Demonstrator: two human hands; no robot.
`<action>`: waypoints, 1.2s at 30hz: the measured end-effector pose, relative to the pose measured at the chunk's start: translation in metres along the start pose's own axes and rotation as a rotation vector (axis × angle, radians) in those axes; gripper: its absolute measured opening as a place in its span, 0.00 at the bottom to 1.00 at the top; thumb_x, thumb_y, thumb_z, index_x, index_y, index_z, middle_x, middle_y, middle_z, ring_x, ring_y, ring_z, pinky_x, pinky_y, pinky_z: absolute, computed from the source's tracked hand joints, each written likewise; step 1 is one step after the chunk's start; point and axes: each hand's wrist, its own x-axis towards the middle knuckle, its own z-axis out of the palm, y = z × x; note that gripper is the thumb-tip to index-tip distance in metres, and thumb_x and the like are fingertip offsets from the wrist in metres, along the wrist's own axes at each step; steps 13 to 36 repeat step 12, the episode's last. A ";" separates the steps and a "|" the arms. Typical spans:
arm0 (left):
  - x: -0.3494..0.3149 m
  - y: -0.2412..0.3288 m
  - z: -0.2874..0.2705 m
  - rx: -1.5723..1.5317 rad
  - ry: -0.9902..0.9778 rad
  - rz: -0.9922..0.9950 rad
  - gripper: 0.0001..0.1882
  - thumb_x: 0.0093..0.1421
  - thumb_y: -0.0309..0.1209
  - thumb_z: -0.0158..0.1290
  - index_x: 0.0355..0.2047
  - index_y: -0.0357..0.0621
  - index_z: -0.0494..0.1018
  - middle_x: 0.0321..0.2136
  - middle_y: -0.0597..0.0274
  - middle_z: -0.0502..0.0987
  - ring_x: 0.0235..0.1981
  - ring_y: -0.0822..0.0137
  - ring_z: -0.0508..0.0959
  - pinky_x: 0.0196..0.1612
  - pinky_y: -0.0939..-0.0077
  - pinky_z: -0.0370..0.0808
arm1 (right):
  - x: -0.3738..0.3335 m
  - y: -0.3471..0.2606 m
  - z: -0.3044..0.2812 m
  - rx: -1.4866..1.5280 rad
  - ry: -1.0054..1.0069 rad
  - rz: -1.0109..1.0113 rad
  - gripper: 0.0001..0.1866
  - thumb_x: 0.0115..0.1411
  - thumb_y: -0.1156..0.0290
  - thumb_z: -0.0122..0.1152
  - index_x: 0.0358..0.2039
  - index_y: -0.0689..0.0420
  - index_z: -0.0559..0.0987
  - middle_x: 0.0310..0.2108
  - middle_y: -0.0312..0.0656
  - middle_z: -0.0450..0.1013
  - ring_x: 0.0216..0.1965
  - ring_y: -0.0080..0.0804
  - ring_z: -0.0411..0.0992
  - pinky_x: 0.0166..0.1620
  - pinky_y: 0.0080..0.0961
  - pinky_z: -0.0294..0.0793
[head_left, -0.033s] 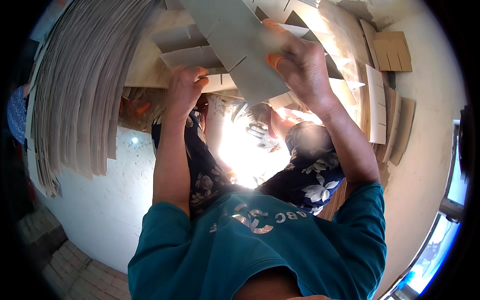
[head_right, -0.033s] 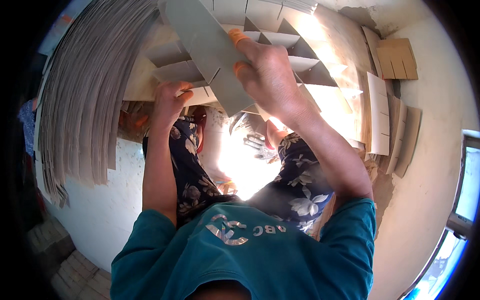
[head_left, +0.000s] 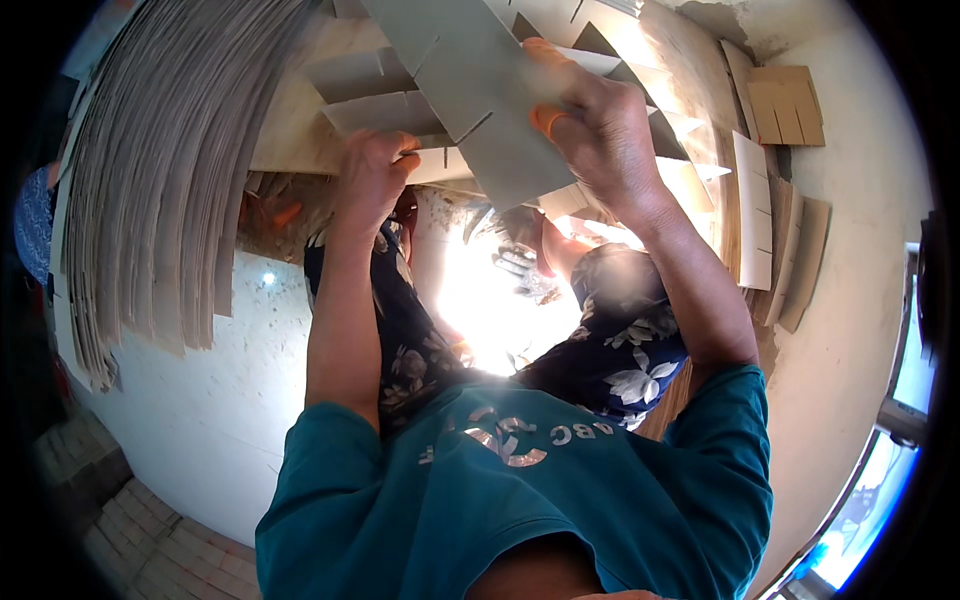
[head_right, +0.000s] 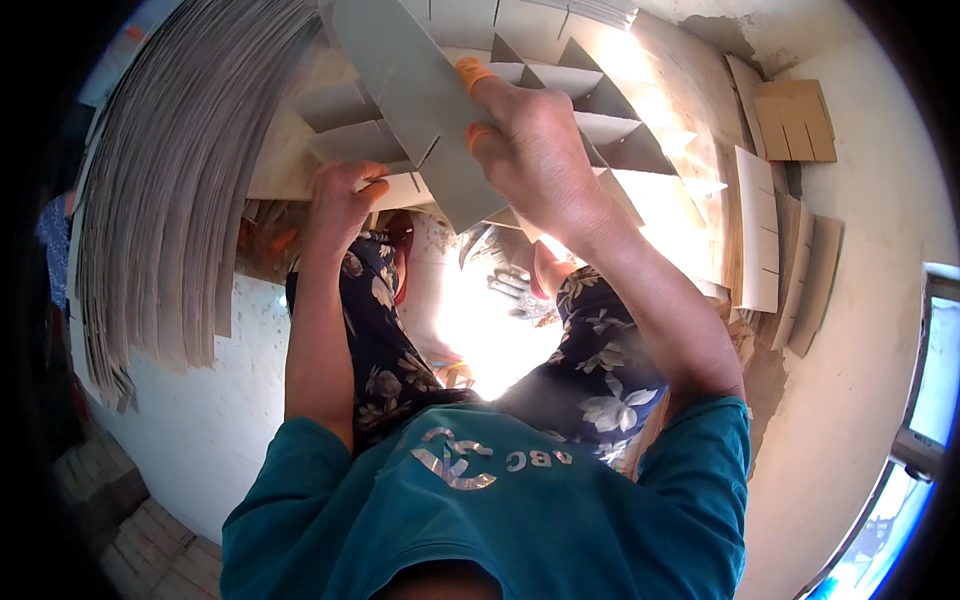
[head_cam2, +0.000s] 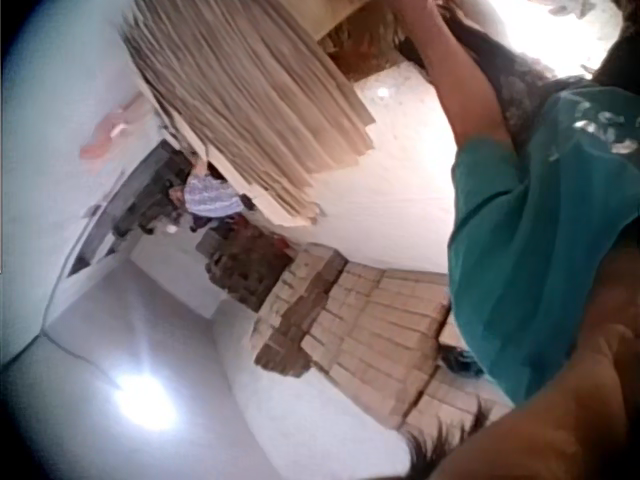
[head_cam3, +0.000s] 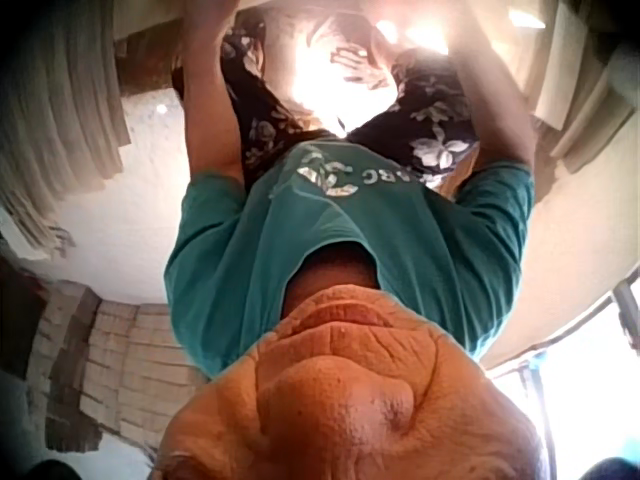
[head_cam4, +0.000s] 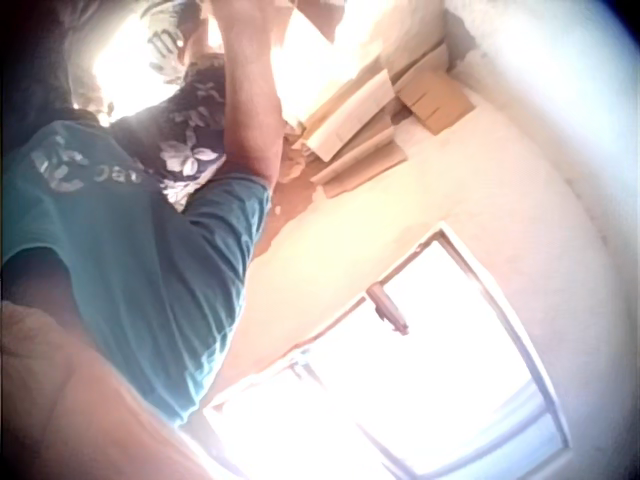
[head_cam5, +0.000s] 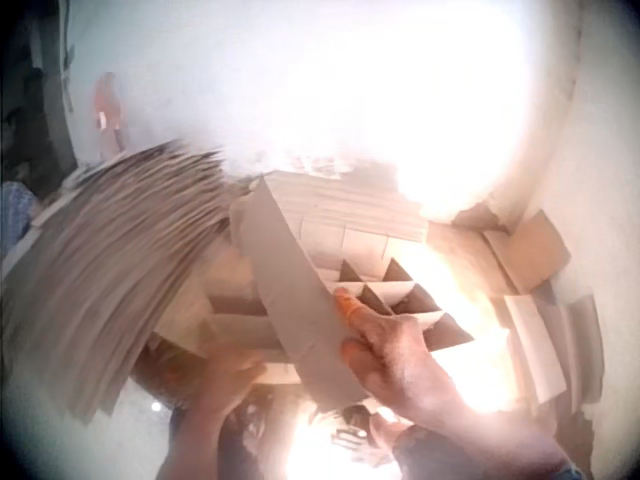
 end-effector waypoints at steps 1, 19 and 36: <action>-0.001 0.001 0.000 0.007 0.007 0.000 0.09 0.46 0.25 0.58 0.30 0.37 0.79 0.29 0.50 0.79 0.33 0.53 0.77 0.39 0.65 0.72 | 0.002 -0.002 0.005 -0.001 0.001 0.002 0.20 0.50 0.85 0.50 0.45 0.69 0.73 0.24 0.60 0.71 0.24 0.45 0.74 0.31 0.32 0.72; 0.006 -0.003 0.001 -0.057 0.030 0.049 0.07 0.43 0.21 0.58 0.26 0.34 0.77 0.23 0.41 0.76 0.30 0.45 0.76 0.37 0.58 0.71 | 0.016 0.011 0.024 -0.122 -0.095 -0.058 0.24 0.49 0.84 0.51 0.50 0.67 0.71 0.26 0.62 0.71 0.31 0.53 0.76 0.34 0.37 0.74; 0.006 -0.003 0.001 -0.057 0.030 0.049 0.07 0.43 0.21 0.58 0.26 0.34 0.77 0.23 0.41 0.76 0.30 0.45 0.76 0.37 0.58 0.71 | 0.016 0.011 0.024 -0.122 -0.095 -0.058 0.24 0.49 0.84 0.51 0.50 0.67 0.71 0.26 0.62 0.71 0.31 0.53 0.76 0.34 0.37 0.74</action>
